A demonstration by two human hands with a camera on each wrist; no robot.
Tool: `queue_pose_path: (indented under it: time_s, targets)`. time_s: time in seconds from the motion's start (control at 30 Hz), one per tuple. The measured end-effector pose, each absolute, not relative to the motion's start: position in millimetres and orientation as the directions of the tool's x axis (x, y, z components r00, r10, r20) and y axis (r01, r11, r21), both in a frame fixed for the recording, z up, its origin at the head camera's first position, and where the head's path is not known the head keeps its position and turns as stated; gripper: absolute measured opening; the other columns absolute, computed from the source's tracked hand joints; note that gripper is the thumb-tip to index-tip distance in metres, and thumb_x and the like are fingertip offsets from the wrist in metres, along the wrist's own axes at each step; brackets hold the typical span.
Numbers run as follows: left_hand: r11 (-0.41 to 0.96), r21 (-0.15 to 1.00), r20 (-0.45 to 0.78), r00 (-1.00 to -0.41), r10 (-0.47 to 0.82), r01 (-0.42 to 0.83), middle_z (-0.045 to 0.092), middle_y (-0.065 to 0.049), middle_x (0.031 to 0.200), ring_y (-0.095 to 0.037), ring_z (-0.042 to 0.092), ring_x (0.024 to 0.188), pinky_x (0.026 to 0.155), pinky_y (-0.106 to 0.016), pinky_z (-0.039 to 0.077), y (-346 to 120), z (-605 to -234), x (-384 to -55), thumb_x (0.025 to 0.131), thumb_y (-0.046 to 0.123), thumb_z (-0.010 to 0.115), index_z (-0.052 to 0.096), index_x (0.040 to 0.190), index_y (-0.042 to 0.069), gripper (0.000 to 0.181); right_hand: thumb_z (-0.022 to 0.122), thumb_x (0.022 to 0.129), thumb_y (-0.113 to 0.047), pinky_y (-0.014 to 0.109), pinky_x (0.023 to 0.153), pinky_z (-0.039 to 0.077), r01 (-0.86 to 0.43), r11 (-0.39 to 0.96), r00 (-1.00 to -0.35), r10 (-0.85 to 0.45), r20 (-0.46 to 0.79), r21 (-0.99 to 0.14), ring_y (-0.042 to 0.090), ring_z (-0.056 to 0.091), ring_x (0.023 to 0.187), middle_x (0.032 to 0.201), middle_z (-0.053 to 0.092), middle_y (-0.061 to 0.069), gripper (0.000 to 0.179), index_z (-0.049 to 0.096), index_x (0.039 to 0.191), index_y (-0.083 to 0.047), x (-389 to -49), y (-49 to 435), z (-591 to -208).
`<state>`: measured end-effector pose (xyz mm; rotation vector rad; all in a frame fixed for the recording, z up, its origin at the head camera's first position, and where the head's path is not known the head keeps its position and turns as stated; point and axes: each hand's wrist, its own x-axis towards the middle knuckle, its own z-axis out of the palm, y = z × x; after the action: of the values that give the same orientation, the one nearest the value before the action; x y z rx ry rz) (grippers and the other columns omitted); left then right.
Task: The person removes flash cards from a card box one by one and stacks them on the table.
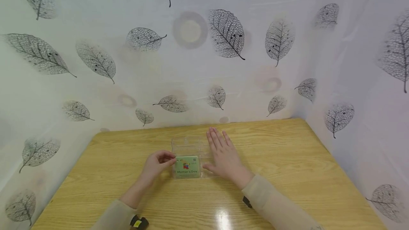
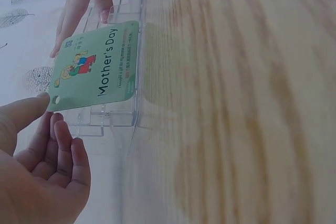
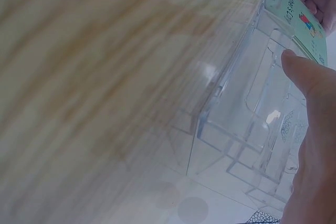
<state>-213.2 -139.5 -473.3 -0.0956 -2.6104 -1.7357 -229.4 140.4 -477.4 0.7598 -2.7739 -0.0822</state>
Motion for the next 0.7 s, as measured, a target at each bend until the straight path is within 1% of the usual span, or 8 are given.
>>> queue_pose_path:
  time_s: [0.27,0.43,0.7]
  targets:
    - [0.378,0.923,0.057,-0.998,0.038,0.067,0.077,-0.013,0.094,-0.010,0.065,0.080,0.072,-0.017,0.055,-138.2,-474.8,-214.9,0.089,0.000,0.082,0.076,0.099,-0.003,0.012,0.057,0.094,-0.077,0.055,0.135,0.014,-0.484,0.862,-0.833,-0.507,0.223,0.152,0.039,0.016,0.165,0.177,0.011,0.022,0.116,0.016,0.167,0.004,-228.8,140.4,-475.9]
    - [0.397,0.917,0.042,-0.999,0.018,0.046,0.076,-0.011,0.094,-0.008,0.064,0.079,0.072,-0.017,0.055,-137.0,-476.8,-217.3,0.090,0.002,0.081,0.076,0.098,-0.002,0.011,0.058,0.093,-0.077,0.055,0.135,0.014,-0.484,0.862,-0.830,-0.507,0.232,0.153,0.039,0.018,0.165,0.177,0.012,0.022,0.117,0.016,0.167,0.003,-228.0,140.6,-475.5]
    - [0.384,0.922,0.042,-0.999,0.010,0.043,0.077,-0.012,0.093,-0.010,0.064,0.080,0.072,-0.017,0.054,-136.8,-476.3,-216.4,0.091,0.004,0.081,0.076,0.098,-0.003,0.011,0.060,0.093,-0.076,0.055,0.135,0.013,-0.486,0.862,-0.831,-0.507,0.230,0.146,0.039,0.018,0.165,0.177,0.011,0.022,0.117,0.017,0.167,0.003,-226.8,140.6,-474.6]
